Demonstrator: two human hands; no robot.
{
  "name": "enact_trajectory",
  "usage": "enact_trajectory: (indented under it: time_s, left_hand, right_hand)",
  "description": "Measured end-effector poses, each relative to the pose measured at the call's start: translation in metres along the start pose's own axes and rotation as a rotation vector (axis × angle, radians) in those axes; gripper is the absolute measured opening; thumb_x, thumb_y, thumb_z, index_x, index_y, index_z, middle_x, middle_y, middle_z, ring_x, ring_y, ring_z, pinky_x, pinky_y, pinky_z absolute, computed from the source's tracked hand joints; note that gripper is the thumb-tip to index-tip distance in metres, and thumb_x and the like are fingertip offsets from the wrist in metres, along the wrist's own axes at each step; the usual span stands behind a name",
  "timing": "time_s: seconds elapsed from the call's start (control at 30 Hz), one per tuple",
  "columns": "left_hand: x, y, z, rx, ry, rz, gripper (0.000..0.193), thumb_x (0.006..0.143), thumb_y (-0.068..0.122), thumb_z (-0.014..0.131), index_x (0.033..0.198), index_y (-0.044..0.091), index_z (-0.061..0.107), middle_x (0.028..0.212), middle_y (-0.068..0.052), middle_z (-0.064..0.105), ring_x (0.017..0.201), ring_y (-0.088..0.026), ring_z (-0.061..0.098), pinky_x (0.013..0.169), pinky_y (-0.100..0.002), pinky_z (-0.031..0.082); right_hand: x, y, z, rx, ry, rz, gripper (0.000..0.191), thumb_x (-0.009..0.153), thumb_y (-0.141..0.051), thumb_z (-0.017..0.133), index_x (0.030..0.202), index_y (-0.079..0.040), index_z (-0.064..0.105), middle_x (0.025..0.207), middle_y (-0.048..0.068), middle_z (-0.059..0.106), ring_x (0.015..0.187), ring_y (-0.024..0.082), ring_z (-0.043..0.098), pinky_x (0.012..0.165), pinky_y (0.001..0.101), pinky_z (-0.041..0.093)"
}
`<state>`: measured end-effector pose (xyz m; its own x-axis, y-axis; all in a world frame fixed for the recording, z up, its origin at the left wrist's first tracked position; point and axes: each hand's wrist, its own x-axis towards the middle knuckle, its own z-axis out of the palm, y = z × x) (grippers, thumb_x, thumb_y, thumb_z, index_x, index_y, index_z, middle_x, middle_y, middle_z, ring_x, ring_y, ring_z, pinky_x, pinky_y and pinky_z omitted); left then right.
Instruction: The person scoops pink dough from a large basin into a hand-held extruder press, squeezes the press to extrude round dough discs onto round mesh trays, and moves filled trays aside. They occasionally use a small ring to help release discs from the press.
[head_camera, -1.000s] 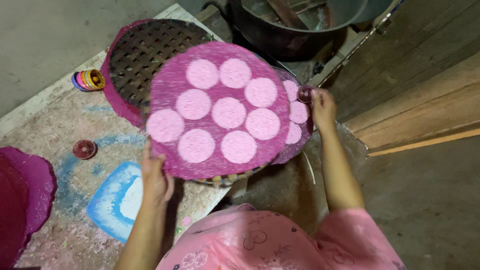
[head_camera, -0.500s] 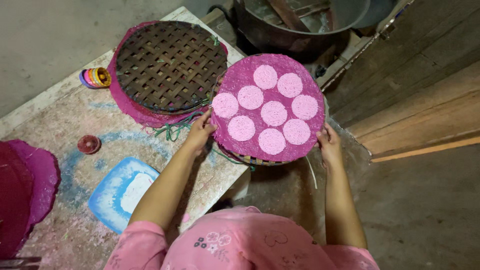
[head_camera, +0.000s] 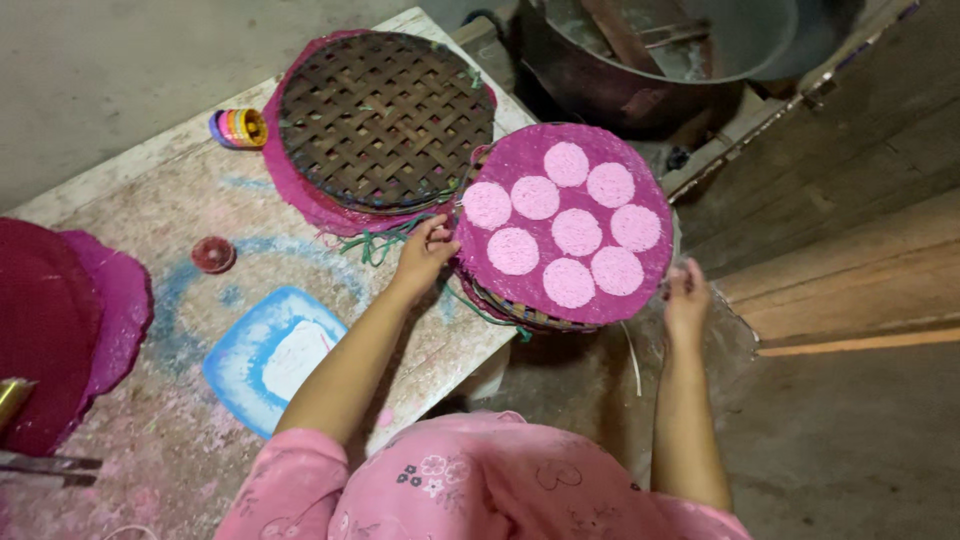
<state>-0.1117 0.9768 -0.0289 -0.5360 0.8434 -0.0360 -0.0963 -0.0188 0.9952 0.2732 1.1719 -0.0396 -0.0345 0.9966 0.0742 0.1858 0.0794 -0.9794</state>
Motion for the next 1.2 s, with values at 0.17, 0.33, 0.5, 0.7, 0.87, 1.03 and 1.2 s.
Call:
enact_trajectory:
  time_s: [0.17,0.33,0.5,0.7,0.87,1.03,1.2]
  left_hand:
    - [-0.067,0.0,-0.062,0.318,0.115,0.165,0.055,0.089,0.004,0.071,0.141,0.009,0.057,0.116,-0.009,0.064,0.095,-0.015,0.065,0.084,-0.029,0.057]
    - [-0.167,0.029,-0.14,0.736,0.474,0.206,0.043,0.088,0.006,0.072,0.131,0.009,0.066,0.111,-0.014,0.066,0.095,-0.026,0.067,0.084,-0.038,0.055]
    - [-0.256,0.037,-0.19,0.859,0.783,0.144,0.043,0.089,0.007,0.072,0.13,0.004,0.065,0.114,-0.016,0.063,0.099,-0.028,0.064,0.09,-0.04,0.053]
    - [-0.33,0.009,-0.217,0.769,0.914,0.0,0.044,0.087,0.006,0.072,0.131,0.007,0.064,0.114,-0.014,0.063,0.099,-0.027,0.062,0.088,-0.037,0.052]
    - [-0.37,-0.003,-0.242,0.698,0.967,-0.075,0.046,0.086,0.005,0.071,0.132,0.009,0.064,0.117,-0.014,0.062,0.102,-0.027,0.063,0.086,-0.037,0.053]
    - [-0.383,0.019,-0.274,0.73,0.944,-0.082,0.047,0.086,0.006,0.072,0.132,0.009,0.064,0.115,-0.014,0.064,0.106,-0.028,0.065,0.091,-0.039,0.052]
    - [-0.354,0.063,-0.316,0.87,0.935,0.148,0.041,0.087,0.006,0.071,0.127,0.005,0.065,0.119,-0.019,0.063,0.11,-0.038,0.063,0.095,-0.043,0.051]
  right_hand:
    - [-0.046,-0.057,0.041,-0.065,0.169,-0.608,0.033,0.105,0.008,0.058,0.137,0.002,0.061,0.125,0.007,0.05,0.101,0.014,0.053,0.088,0.0271,0.049]
    - [-0.107,-0.107,0.159,0.316,-0.537,-0.49,0.023,0.106,0.003,0.052,0.127,-0.002,0.059,0.119,0.003,0.055,0.101,0.01,0.062,0.089,0.0248,0.058]
    - [-0.138,-0.105,0.303,0.33,-0.978,0.111,0.015,0.097,0.004,0.06,0.112,0.002,0.063,0.103,0.01,0.061,0.088,0.019,0.062,0.081,0.0286,0.055]
    - [-0.135,-0.128,0.42,0.876,-0.505,0.795,0.014,0.095,-0.014,0.053,0.093,-0.001,0.057,0.085,0.014,0.064,0.076,0.03,0.067,0.076,0.0421,0.062]
    - [-0.14,-0.152,0.435,0.927,-0.418,1.04,0.022,0.093,-0.019,0.058,0.1,0.002,0.061,0.087,0.015,0.064,0.073,0.029,0.066,0.067,0.0387,0.062]
    - [-0.157,-0.184,0.453,0.974,-0.356,1.028,0.021,0.095,-0.012,0.055,0.108,0.002,0.062,0.102,0.017,0.067,0.091,0.033,0.066,0.081,0.0464,0.061]
    - [-0.152,-0.215,0.462,1.162,-0.429,0.788,0.024,0.097,-0.005,0.052,0.117,0.003,0.063,0.117,0.019,0.07,0.11,0.036,0.067,0.095,0.0542,0.06]
